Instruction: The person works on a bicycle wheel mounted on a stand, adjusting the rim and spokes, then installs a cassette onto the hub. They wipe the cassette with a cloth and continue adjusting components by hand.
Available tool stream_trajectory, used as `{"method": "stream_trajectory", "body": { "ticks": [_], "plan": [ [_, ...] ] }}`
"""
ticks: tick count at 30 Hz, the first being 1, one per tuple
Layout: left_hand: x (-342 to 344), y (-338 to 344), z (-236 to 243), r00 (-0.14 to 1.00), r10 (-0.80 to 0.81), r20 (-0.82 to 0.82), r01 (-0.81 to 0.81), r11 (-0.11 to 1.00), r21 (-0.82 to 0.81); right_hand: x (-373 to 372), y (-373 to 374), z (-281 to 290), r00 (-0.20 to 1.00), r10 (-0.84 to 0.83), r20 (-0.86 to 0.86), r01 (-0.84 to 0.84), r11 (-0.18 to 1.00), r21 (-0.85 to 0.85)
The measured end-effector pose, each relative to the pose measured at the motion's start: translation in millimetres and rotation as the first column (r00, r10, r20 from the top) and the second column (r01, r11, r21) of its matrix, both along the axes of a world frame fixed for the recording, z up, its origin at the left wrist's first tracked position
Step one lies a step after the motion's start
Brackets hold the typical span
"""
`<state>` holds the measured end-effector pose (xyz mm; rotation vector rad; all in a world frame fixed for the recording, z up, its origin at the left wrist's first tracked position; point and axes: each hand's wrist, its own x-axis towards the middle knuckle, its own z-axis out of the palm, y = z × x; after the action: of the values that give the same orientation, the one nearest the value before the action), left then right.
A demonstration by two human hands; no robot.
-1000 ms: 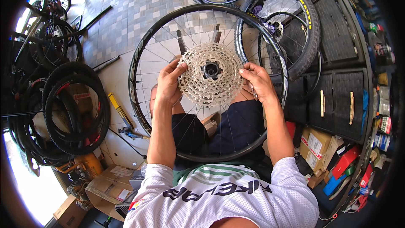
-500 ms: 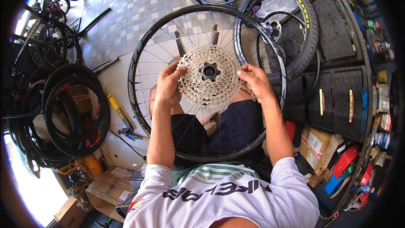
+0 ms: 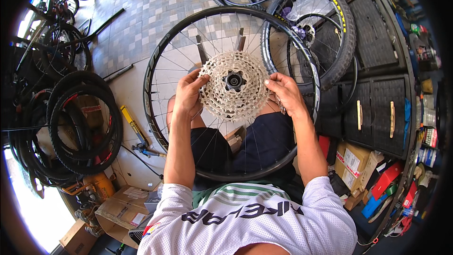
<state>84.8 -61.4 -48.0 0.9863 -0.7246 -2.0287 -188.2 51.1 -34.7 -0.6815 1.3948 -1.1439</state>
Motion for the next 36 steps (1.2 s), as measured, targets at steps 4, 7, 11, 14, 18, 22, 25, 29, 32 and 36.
{"method": "stream_trajectory", "body": {
  "ticks": [4, 7, 11, 14, 18, 22, 25, 29, 32, 36],
  "plan": [
    [0.8, 0.5, -2.8, 0.999, 0.014, 0.044, -0.014, 1.0, -0.009, -0.2, 0.1, -7.1, 1.0, -0.004, -0.022, 0.003, 1.0, -0.018],
    [2.2, -0.7, -1.8, 0.997, -0.009, 0.072, 0.012, 0.999, -0.038, -2.6, -1.6, -11.7, 0.997, 0.002, -0.074, -0.005, 0.999, -0.035],
    [3.0, -0.8, -3.2, 0.997, -0.003, 0.078, 0.007, 0.999, -0.049, -1.6, -3.1, -11.5, 0.997, 0.015, -0.069, -0.017, 1.0, -0.026],
    [1.8, -0.5, -1.2, 0.995, -0.008, 0.095, 0.014, 0.998, -0.061, -1.9, -2.6, -12.7, 0.997, 0.006, -0.071, -0.009, 0.999, -0.037],
    [1.2, 0.8, 1.4, 0.996, -0.014, 0.086, 0.019, 0.998, -0.053, -0.6, -2.8, -9.9, 0.997, -0.01, -0.072, 0.008, 1.0, -0.029],
    [1.9, 0.6, -0.2, 0.996, -0.013, 0.088, 0.018, 0.998, -0.055, -3.4, -3.3, -12.2, 0.995, 0.013, -0.098, -0.015, 1.0, -0.022],
    [-0.6, 0.4, 8.0, 0.994, -0.015, 0.111, 0.019, 0.999, -0.042, -5.3, -0.1, -16.7, 0.996, 0.007, -0.085, -0.009, 1.0, -0.029],
    [-2.1, 0.8, 17.2, 0.988, -0.009, 0.157, 0.015, 0.999, -0.037, -0.6, 1.1, -8.4, 0.998, -0.002, -0.069, 0.0, 1.0, -0.028],
    [-1.2, 0.1, 12.8, 0.991, -0.004, 0.131, 0.012, 0.998, -0.064, 1.1, 1.8, -5.5, 0.998, -0.006, -0.066, 0.005, 1.0, -0.018],
    [0.2, -2.4, 0.3, 0.993, -0.019, 0.118, 0.028, 0.997, -0.069, 0.1, 3.2, -8.9, 0.998, -0.011, -0.06, 0.012, 1.0, 0.016]
  ]
}}
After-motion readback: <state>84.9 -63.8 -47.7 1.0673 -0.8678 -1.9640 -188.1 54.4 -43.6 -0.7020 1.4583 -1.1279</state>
